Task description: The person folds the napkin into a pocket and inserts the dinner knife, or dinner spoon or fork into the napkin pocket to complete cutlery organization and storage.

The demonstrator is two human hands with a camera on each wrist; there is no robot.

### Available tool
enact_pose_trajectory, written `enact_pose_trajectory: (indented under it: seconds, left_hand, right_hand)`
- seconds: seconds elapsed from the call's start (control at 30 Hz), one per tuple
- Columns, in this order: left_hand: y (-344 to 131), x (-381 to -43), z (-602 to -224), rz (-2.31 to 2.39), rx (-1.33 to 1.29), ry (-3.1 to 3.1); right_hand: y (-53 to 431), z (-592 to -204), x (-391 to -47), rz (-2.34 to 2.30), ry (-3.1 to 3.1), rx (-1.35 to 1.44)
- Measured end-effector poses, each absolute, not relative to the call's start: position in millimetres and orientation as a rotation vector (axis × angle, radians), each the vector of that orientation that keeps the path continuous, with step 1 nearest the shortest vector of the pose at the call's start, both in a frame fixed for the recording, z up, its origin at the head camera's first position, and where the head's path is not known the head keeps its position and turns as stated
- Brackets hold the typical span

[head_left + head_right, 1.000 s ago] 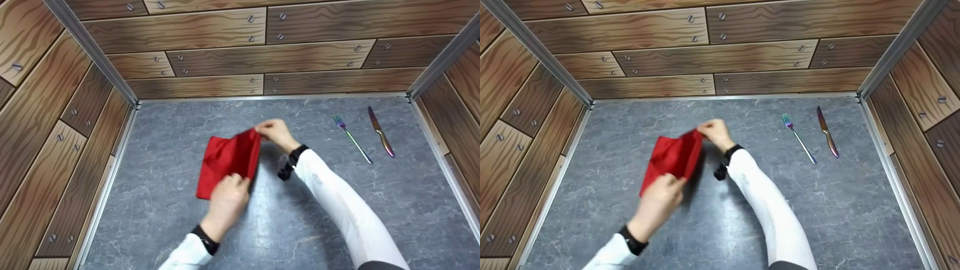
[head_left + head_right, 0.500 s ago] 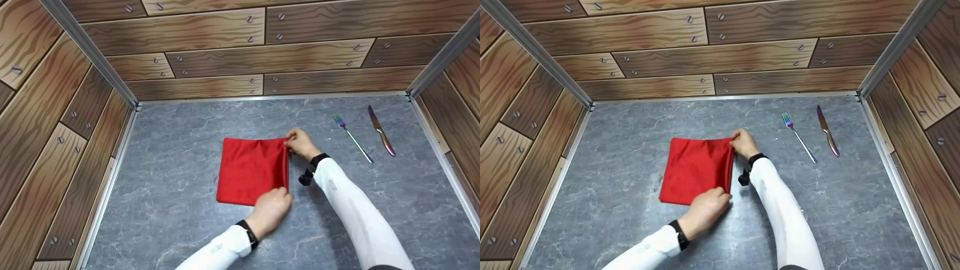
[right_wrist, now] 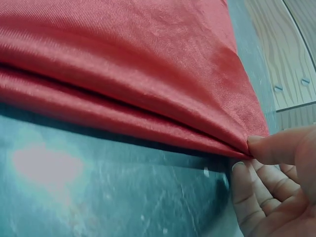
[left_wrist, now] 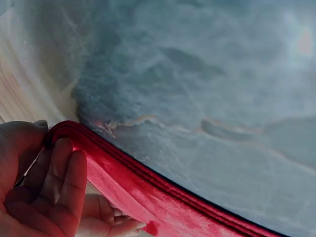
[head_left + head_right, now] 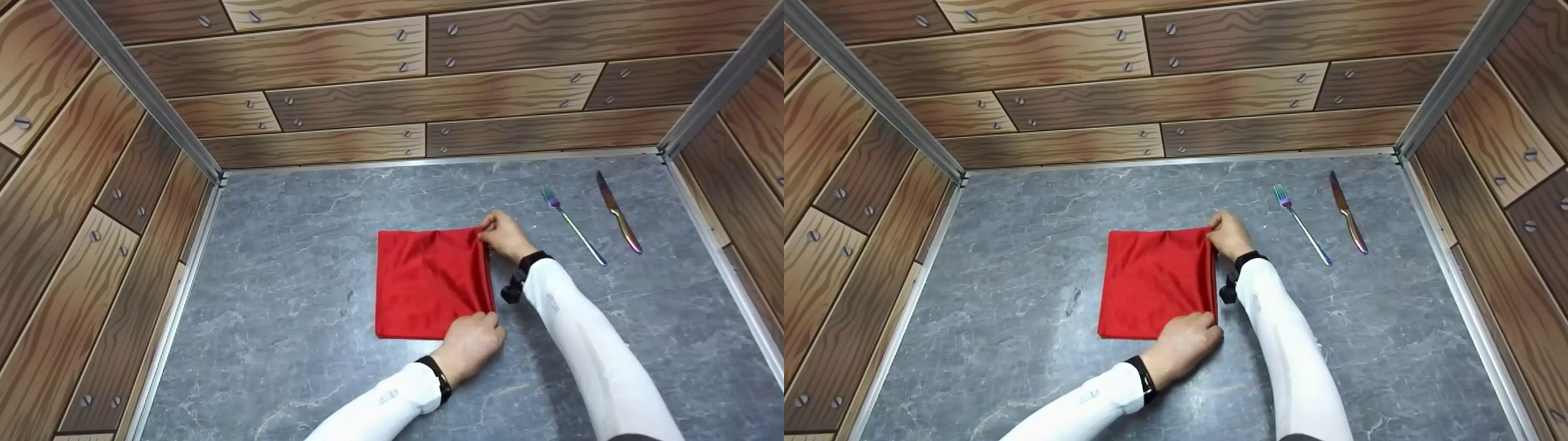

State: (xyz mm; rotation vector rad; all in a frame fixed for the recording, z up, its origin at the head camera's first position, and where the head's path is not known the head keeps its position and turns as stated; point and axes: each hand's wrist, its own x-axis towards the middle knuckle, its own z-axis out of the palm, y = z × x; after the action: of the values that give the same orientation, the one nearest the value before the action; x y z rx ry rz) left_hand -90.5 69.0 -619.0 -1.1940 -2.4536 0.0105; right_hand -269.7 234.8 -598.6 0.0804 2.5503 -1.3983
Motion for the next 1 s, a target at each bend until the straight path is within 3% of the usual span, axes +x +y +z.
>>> enact_pose_trajectory:
  seconds: [0.63,0.73,1.0]
  left_hand:
    - [76,-96,-615,-0.085,-1.118,-2.509]
    - [59,-111,-602,-0.151,-1.070,-2.662]
    - [-13,-192,-595,-0.158,-0.836,-2.949]
  right_hand:
    - [248,-599,-262,-1.283,2.780,0.092]
    - [247,-598,-256,-1.202,2.906,0.039]
    - [231,-605,-232,-0.614,3.059,-0.460]
